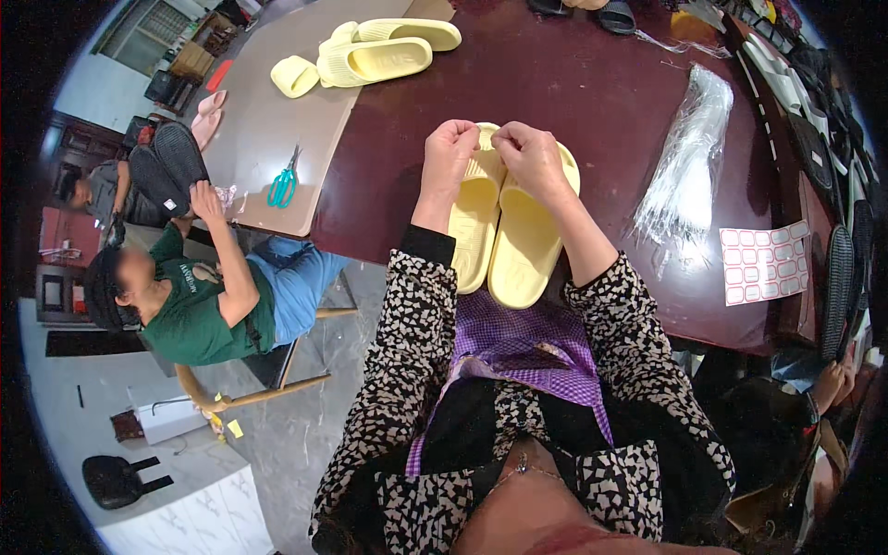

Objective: The person pairs slippers together by looping and securing plastic fastener ties through each pair by hand, repeatedly attaching slippers of different colors at a work table.

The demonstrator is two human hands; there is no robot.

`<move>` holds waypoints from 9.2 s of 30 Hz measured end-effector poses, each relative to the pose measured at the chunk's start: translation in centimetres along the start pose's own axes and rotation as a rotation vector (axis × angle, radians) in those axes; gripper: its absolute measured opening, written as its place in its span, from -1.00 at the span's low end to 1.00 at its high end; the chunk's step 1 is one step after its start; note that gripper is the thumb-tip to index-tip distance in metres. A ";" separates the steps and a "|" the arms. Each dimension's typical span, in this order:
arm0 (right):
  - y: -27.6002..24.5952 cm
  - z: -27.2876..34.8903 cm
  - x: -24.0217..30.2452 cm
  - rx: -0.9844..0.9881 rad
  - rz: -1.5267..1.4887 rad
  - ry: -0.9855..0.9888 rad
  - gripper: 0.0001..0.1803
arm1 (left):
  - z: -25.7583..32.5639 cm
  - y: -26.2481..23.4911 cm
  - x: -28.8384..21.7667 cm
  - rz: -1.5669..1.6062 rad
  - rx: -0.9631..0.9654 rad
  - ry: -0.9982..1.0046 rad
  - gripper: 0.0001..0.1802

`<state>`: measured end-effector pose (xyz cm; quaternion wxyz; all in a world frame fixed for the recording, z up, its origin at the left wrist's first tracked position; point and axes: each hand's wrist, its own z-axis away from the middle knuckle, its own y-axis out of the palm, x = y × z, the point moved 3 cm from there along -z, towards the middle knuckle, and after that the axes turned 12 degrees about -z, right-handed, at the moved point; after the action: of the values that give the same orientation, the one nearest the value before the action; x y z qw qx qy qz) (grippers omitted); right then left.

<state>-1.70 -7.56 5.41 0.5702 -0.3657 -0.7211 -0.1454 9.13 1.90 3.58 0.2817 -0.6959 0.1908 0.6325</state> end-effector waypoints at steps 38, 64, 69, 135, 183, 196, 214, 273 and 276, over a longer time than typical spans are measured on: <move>-1.2 -0.6 0.7 -0.110 0.094 -0.366 -0.90 | -0.4 -1.4 0.3 0.158 0.157 -0.003 -0.90; -1.3 5.8 2.8 0.330 0.779 -0.096 -0.81 | 2.9 -8.4 8.3 -0.330 -0.230 0.304 -0.85; -8.8 4.1 1.3 0.098 0.448 0.099 -0.80 | 3.6 -8.9 7.6 -0.301 -0.214 0.259 -0.86; -17.6 19.1 -1.7 -0.299 0.834 -0.142 -0.89 | 15.1 9.6 0.3 -0.198 0.513 0.225 -0.84; -14.9 17.6 0.9 -0.105 0.152 -0.095 -0.81 | 15.5 6.8 2.9 0.275 0.369 0.038 -0.90; -14.7 17.4 -2.8 0.018 0.587 -0.214 -0.89 | 13.4 3.6 4.5 0.708 0.177 -0.156 -0.92; -18.4 17.0 0.5 -0.112 0.633 -0.121 -0.87 | 12.0 -5.7 5.5 0.734 -0.165 0.023 -0.93; -0.5 7.2 -1.4 0.264 -0.612 0.323 -0.89 | 14.4 -9.2 6.5 0.914 -0.293 -0.201 -0.86; -0.9 6.4 -2.2 0.188 -0.905 0.462 -0.88 | 13.9 -10.9 6.3 0.889 -0.360 -0.176 -0.86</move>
<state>-6.74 -4.95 1.55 0.6252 0.0774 -0.6722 -0.3889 5.98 19.68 -1.62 -0.1256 -0.5287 0.3327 0.7708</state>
